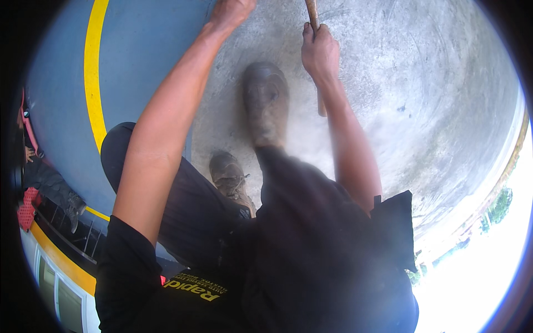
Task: The person works on a vehicle's wheel hub while the vehicle is raised on a lift. They use pliers, a hammer, and a screwdriver to remove and adjust components in the hub area, then wipe the area with a cloth. A second person is visible nearby but not actively assisting.
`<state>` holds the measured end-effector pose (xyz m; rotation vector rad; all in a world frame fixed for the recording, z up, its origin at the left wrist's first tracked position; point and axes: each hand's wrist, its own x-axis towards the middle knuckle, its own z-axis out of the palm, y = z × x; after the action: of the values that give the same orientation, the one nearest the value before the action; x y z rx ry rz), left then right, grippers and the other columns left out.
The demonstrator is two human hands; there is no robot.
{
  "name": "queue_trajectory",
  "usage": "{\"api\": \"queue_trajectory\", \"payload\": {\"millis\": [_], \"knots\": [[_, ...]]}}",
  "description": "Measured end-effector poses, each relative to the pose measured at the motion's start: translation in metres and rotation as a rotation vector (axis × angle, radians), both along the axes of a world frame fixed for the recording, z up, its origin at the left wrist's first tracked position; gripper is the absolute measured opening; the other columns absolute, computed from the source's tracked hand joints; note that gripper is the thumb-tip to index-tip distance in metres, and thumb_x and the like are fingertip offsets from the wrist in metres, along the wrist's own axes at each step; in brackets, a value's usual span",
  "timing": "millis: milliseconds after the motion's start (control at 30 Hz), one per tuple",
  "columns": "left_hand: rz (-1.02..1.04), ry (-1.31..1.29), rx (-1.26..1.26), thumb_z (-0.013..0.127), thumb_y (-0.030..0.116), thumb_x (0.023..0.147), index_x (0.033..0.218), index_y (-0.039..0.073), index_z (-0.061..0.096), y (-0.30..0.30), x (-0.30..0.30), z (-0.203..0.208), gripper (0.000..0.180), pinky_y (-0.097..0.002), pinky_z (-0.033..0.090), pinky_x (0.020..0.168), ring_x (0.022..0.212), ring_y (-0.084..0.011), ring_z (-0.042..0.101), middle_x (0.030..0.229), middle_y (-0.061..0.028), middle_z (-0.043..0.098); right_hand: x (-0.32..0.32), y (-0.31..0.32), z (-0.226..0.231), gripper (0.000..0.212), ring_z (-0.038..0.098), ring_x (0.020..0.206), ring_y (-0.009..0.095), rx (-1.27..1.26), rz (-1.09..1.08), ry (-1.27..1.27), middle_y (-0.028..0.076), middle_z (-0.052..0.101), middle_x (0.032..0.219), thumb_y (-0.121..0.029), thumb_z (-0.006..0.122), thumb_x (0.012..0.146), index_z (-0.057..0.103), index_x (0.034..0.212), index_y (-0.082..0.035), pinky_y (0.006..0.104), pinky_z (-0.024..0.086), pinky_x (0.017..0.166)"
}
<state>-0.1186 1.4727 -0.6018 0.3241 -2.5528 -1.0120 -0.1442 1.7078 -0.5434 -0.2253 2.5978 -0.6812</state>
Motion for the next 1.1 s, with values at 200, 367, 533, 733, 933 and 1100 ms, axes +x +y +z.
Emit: {"api": "queue_trajectory", "payload": {"millis": [200, 367, 533, 733, 933, 1100], "knots": [[-0.048, 0.032, -0.048, 0.070, 0.011, 0.099, 0.112, 0.003, 0.072, -0.001, 0.006, -0.003, 0.015, -0.0523, 0.055, 0.091, 0.106, -0.0453, 0.066, 0.108, -0.0210, 0.068, 0.000, 0.002, -0.007, 0.054, 0.065, 0.069, 0.034, -0.001, -0.008, 0.001, 0.021, 0.069, 0.080, -0.052, 0.054, 0.113, 0.062, 0.097, -0.002, 0.0530, 0.050, 0.066], [-0.134, 0.045, -0.248, 0.067, 0.010, 0.099, 0.106, 0.003, 0.071, -0.003, 0.007, -0.005, 0.011, -0.0495, 0.056, 0.091, 0.105, -0.0409, 0.068, 0.110, -0.0196, 0.068, -0.002, 0.002, -0.002, 0.053, 0.061, 0.065, 0.027, 0.022, 0.001, 0.012, 0.018, 0.067, 0.077, -0.053, 0.054, 0.113, 0.062, 0.095, -0.003, 0.0508, 0.049, 0.063], [-0.130, 0.039, -0.550, 0.061, 0.005, 0.095, 0.105, 0.002, 0.069, -0.004, 0.010, -0.017, 0.013, -0.0439, 0.060, 0.091, 0.105, -0.0353, 0.070, 0.110, -0.0189, 0.069, 0.010, -0.002, 0.009, 0.052, 0.061, 0.060, 0.029, 0.007, 0.013, 0.018, 0.016, 0.066, 0.071, -0.051, 0.055, 0.113, 0.060, 0.094, -0.003, 0.0506, 0.047, 0.060], [-0.150, 0.082, -0.503, 0.059, 0.003, 0.095, 0.106, 0.001, 0.068, -0.004, 0.011, -0.014, 0.014, -0.0431, 0.060, 0.092, 0.106, -0.0361, 0.069, 0.110, -0.0197, 0.069, 0.011, -0.012, 0.014, 0.045, 0.075, 0.076, 0.044, 0.047, 0.069, -0.031, 0.026, 0.073, 0.080, -0.043, 0.053, 0.113, 0.064, 0.106, 0.001, 0.0554, 0.054, 0.069], [-0.191, 0.042, -0.436, 0.058, 0.001, 0.095, 0.109, 0.000, 0.065, -0.006, 0.014, -0.002, 0.016, -0.0445, 0.059, 0.092, 0.106, -0.0379, 0.068, 0.109, -0.0207, 0.067, 0.005, -0.014, 0.008, 0.047, 0.074, 0.076, 0.044, 0.029, 0.025, -0.043, 0.026, 0.072, 0.079, -0.044, 0.054, 0.113, 0.064, 0.103, 0.001, 0.0555, 0.054, 0.070], [-0.132, 0.051, -0.456, 0.057, 0.002, 0.097, 0.107, 0.002, 0.063, -0.009, 0.003, -0.015, 0.012, -0.0450, 0.059, 0.090, 0.103, -0.0376, 0.068, 0.106, -0.0200, 0.066, 0.007, -0.021, 0.018, 0.047, 0.074, 0.074, 0.044, 0.025, 0.008, -0.061, 0.026, 0.072, 0.079, -0.045, 0.055, 0.112, 0.064, 0.103, 0.001, 0.0558, 0.054, 0.068]]}}
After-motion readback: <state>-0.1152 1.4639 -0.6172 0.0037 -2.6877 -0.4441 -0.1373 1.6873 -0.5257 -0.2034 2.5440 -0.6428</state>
